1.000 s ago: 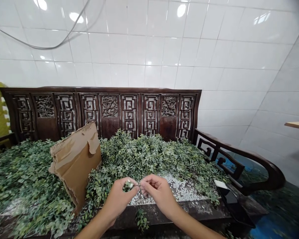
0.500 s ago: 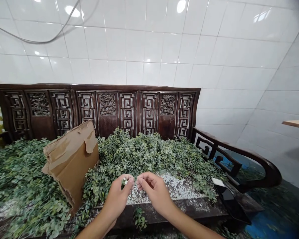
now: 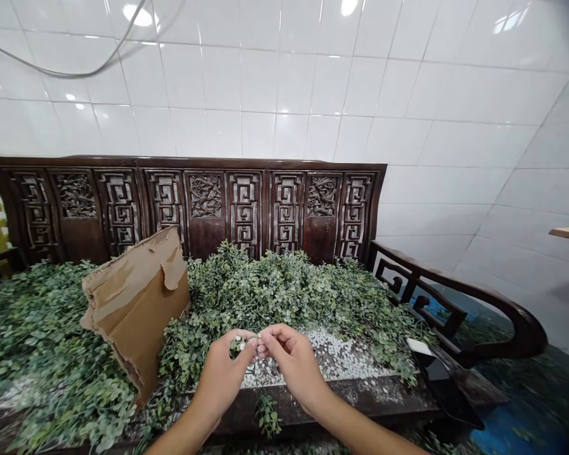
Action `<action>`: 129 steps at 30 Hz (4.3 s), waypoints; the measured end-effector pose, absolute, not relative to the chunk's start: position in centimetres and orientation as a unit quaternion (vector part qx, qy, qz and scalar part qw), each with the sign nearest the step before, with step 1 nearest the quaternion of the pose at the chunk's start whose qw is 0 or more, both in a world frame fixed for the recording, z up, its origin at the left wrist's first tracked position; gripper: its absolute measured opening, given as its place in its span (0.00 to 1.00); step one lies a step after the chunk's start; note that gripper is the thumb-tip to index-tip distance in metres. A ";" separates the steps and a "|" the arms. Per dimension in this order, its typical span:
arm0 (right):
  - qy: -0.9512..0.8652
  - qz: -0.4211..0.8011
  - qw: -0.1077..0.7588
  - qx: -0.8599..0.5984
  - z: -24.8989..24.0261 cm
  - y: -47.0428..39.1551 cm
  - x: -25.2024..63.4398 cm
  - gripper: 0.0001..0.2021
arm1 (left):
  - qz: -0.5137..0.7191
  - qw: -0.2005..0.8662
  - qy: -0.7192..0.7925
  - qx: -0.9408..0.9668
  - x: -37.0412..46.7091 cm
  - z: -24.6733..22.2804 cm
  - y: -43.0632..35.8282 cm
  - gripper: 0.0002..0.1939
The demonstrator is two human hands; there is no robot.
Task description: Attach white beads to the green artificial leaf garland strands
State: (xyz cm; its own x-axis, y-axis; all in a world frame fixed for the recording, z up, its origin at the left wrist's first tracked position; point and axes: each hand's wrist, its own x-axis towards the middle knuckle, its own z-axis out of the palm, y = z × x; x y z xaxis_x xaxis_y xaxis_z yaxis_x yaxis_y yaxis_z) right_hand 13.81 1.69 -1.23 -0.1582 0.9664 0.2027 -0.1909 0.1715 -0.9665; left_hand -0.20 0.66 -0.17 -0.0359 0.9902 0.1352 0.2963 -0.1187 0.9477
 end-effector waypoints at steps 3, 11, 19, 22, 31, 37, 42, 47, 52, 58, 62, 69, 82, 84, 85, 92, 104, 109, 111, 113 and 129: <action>-0.546 0.522 0.543 -0.367 -1.1 1.6 13.6 0.16 | 0.471 0.372 0.541 0.590 -0.1 0.0 0.4 0.16; -0.567 0.493 0.549 -0.367 -1.1 1.3 13.6 0.13 | 0.494 0.373 0.520 0.589 0.1 -0.1 0.2 0.18; -0.571 0.485 0.549 -0.370 -1.6 1.1 13.5 0.12 | 0.488 0.365 0.535 0.585 0.0 -0.3 0.2 0.17; -0.568 0.472 0.561 -0.374 -1.9 1.1 13.3 0.12 | 0.500 0.355 0.543 0.573 0.1 -0.4 0.1 0.17; -0.559 0.454 0.581 -0.380 -1.9 0.7 12.8 0.11 | 0.526 0.349 0.541 0.555 0.3 -0.6 0.1 0.17; -0.558 0.434 0.588 -0.394 -1.8 0.4 12.7 0.12 | 0.523 0.350 0.544 0.555 0.4 -0.5 0.0 0.16; -0.552 0.434 0.591 -0.397 -1.9 0.6 12.5 0.13 | 0.539 0.352 0.535 0.548 0.8 -0.5 0.1 0.16; -0.556 0.432 0.589 -0.396 -2.3 0.8 12.7 0.14 | 0.543 0.341 0.535 0.550 1.1 -0.6 0.1 0.15; -0.571 0.418 0.592 -0.386 -2.8 1.1 12.9 0.15 | 0.551 0.343 0.531 0.545 1.3 -0.9 0.4 0.15; -0.609 0.418 0.568 -0.362 -3.1 1.7 13.3 0.16 | 0.552 0.373 0.517 0.536 1.1 -1.4 1.1 0.16; -0.646 0.421 0.518 -0.371 -3.1 1.7 14.0 0.16 | 0.535 0.393 0.529 0.529 0.7 -1.5 1.3 0.16; -0.814 0.183 0.283 -0.472 -5.5 3.9 18.4 0.10 | 0.263 0.497 0.554 0.614 -0.9 -3.3 -0.1 0.14; -0.855 0.049 -0.043 -0.515 -13.6 5.8 21.0 0.16 | -0.003 0.175 0.411 0.895 0.6 -9.0 1.7 0.21; -0.861 0.049 -0.044 -0.504 -13.8 6.0 21.1 0.14 | -0.019 0.171 0.391 0.904 0.9 -9.6 2.0 0.13; -0.864 0.050 -0.043 -0.500 -13.8 6.1 21.1 0.14 | -0.021 0.171 0.396 0.902 0.9 -9.8 2.2 0.10; -0.854 0.079 0.014 -0.513 -13.7 6.8 22.5 0.16 | 0.089 0.201 0.507 0.833 -0.1 -9.1 3.4 0.06; -0.793 0.209 0.296 -0.489 -8.7 6.6 20.2 0.10 | 0.287 0.316 0.548 0.719 -0.4 -3.7 3.5 0.18; -0.675 0.439 0.440 -0.399 -5.1 4.8 17.3 0.08 | 0.316 0.365 0.531 0.696 -0.4 -1.9 2.8 0.21; -0.632 0.493 0.474 -0.365 -3.8 4.1 16.6 0.10 | 0.331 0.360 0.530 0.693 -0.4 -1.8 2.6 0.22; -0.603 0.522 0.491 -0.350 -3.1 3.9 16.2 0.12 | 0.355 0.357 0.528 0.684 -0.4 -2.0 2.4 0.22; -0.581 0.509 0.412 -0.483 -11.4 8.0 18.6 0.14 | 0.368 0.318 0.522 0.701 -1.3 -0.8 2.0 0.18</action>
